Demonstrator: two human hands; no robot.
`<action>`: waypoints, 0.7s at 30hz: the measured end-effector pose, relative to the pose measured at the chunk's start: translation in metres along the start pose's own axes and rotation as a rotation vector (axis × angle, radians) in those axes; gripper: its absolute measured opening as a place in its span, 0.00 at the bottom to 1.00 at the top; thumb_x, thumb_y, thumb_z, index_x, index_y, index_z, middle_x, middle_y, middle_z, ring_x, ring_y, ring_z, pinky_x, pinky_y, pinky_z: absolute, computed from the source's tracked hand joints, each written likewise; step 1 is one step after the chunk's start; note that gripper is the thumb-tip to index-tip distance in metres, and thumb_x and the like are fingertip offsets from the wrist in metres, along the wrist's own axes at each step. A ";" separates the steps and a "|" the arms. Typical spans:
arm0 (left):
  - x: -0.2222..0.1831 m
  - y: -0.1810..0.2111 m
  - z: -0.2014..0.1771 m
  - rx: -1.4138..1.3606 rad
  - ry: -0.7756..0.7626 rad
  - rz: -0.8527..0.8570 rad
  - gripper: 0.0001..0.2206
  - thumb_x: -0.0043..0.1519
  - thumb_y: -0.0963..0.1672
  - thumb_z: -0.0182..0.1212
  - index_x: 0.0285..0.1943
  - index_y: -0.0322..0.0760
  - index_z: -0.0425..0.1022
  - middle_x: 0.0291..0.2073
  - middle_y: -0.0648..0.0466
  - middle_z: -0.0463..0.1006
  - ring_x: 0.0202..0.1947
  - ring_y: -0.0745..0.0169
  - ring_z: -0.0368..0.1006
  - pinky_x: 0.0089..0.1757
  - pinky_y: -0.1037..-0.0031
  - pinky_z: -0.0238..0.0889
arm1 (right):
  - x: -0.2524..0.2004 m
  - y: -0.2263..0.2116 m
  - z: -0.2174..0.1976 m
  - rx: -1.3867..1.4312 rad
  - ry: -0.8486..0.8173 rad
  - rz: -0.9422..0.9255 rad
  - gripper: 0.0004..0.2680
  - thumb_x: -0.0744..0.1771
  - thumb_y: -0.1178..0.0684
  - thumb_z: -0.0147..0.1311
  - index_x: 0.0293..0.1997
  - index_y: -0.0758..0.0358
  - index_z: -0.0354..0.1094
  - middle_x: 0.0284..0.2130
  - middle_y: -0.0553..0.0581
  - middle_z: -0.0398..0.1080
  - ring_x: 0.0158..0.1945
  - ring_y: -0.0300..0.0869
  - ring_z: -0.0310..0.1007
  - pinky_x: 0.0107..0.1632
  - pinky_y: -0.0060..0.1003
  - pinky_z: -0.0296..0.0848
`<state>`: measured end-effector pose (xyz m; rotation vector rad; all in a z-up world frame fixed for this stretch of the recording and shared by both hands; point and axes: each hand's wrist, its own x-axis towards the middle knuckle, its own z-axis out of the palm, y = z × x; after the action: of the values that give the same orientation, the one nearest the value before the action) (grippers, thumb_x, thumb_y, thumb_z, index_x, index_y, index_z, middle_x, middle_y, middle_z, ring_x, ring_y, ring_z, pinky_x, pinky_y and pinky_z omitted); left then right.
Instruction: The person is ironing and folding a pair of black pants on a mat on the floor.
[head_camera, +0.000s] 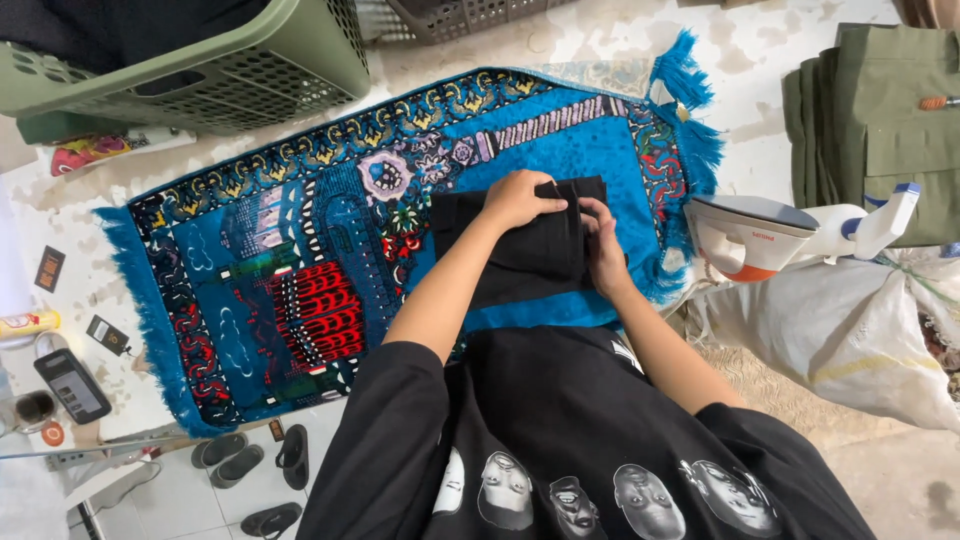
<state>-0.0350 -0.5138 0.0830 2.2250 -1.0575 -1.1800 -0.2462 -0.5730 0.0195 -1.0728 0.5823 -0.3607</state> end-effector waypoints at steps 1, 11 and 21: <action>0.008 -0.007 0.004 -0.004 0.000 -0.002 0.14 0.53 0.59 0.70 0.42 0.61 0.84 0.38 0.63 0.84 0.47 0.58 0.80 0.46 0.68 0.72 | -0.006 -0.007 -0.002 -0.002 -0.001 0.004 0.31 0.68 0.19 0.31 0.71 0.51 0.51 0.58 0.56 0.69 0.57 0.42 0.69 0.58 0.41 0.72; -0.039 -0.014 0.058 0.080 0.950 0.578 0.25 0.57 0.60 0.64 0.46 0.42 0.67 0.47 0.51 0.68 0.55 0.46 0.66 0.55 0.53 0.59 | -0.012 -0.008 -0.004 -0.460 0.053 -0.028 0.11 0.64 0.54 0.70 0.49 0.61 0.76 0.52 0.54 0.72 0.57 0.48 0.70 0.59 0.45 0.69; -0.100 -0.066 0.139 0.728 0.964 0.777 0.03 0.65 0.43 0.59 0.37 0.44 0.74 0.26 0.57 0.64 0.25 0.60 0.61 0.29 0.71 0.58 | 0.006 -0.024 0.005 -0.057 0.213 0.391 0.06 0.64 0.56 0.63 0.40 0.67 0.73 0.27 0.66 0.75 0.31 0.50 0.81 0.31 0.47 0.81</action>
<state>-0.1575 -0.3954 0.0144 2.0076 -1.7296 0.6481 -0.2384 -0.5838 0.0411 -0.9547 0.9790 -0.1161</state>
